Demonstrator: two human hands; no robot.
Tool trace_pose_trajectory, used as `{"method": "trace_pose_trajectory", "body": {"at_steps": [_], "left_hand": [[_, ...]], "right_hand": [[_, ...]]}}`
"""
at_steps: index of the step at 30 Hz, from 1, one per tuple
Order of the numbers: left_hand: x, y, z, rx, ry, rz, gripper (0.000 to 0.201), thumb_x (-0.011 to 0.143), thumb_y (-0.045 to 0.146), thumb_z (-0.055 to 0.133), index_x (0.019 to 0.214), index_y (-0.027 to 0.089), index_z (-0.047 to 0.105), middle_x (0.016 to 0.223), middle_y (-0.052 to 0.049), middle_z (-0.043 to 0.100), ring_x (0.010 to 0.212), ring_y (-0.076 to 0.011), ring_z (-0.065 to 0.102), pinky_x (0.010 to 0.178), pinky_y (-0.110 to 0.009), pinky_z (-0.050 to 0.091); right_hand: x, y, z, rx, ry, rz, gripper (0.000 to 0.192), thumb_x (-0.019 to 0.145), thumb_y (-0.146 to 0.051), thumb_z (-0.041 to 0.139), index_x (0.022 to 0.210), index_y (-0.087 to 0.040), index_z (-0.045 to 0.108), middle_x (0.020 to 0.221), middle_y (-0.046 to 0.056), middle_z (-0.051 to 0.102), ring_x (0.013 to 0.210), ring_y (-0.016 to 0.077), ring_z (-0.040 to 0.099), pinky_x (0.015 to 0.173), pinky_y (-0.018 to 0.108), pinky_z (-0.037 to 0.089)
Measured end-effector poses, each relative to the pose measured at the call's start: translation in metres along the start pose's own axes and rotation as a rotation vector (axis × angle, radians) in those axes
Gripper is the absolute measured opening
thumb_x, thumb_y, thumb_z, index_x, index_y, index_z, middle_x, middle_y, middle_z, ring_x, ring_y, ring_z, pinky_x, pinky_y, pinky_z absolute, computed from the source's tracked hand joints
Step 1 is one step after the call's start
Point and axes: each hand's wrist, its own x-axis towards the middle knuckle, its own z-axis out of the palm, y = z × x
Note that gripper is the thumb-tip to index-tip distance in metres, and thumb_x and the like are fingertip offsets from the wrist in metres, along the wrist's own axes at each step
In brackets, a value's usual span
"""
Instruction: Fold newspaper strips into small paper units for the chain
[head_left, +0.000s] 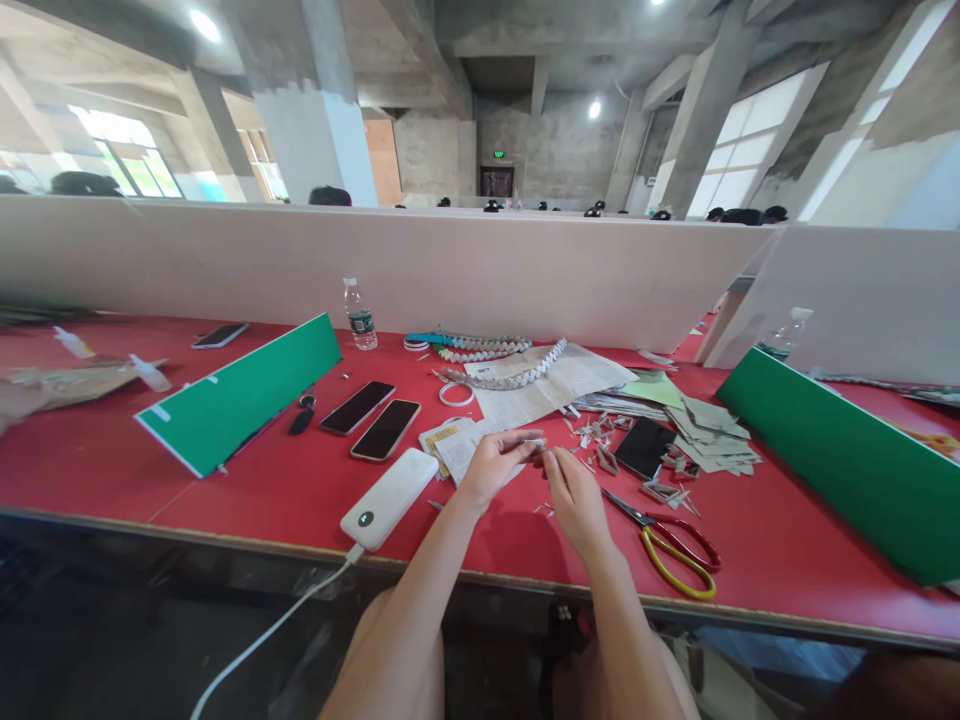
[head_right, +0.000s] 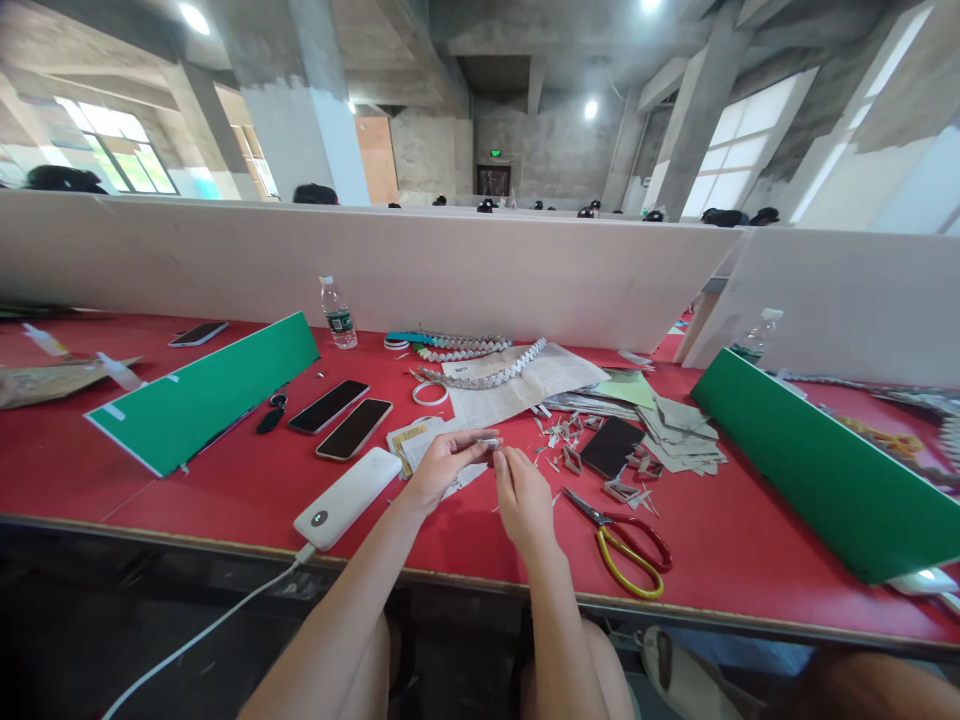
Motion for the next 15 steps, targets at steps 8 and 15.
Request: {"method": "trace_pose_trajectory", "body": {"at_steps": [8, 15], "left_hand": [[-0.002, -0.004, 0.002, 0.1, -0.13, 0.078, 0.03, 0.075, 0.033, 0.065, 0.1, 0.017, 0.069, 0.104, -0.009, 0.069, 0.104, -0.0231, 0.059, 0.093, -0.034, 0.044], [-0.005, -0.004, 0.007, 0.316, -0.087, 0.224, 0.022, 0.079, 0.032, 0.06, 0.094, 0.017, 0.069, 0.094, -0.008, 0.068, 0.092, -0.0205, 0.061, 0.083, -0.03, 0.047]], "right_hand": [[0.003, 0.002, -0.006, 0.174, 0.09, 0.016, 0.023, 0.085, -0.037, 0.048, 0.094, -0.018, 0.058, 0.083, 0.005, 0.063, 0.072, 0.016, 0.059, 0.064, 0.027, 0.046], [0.002, 0.006, -0.011, 0.212, 0.124, 0.01, 0.019, 0.084, -0.034, 0.05, 0.083, -0.018, 0.06, 0.072, 0.002, 0.062, 0.067, 0.0157, 0.058, 0.065, 0.027, 0.046]]}}
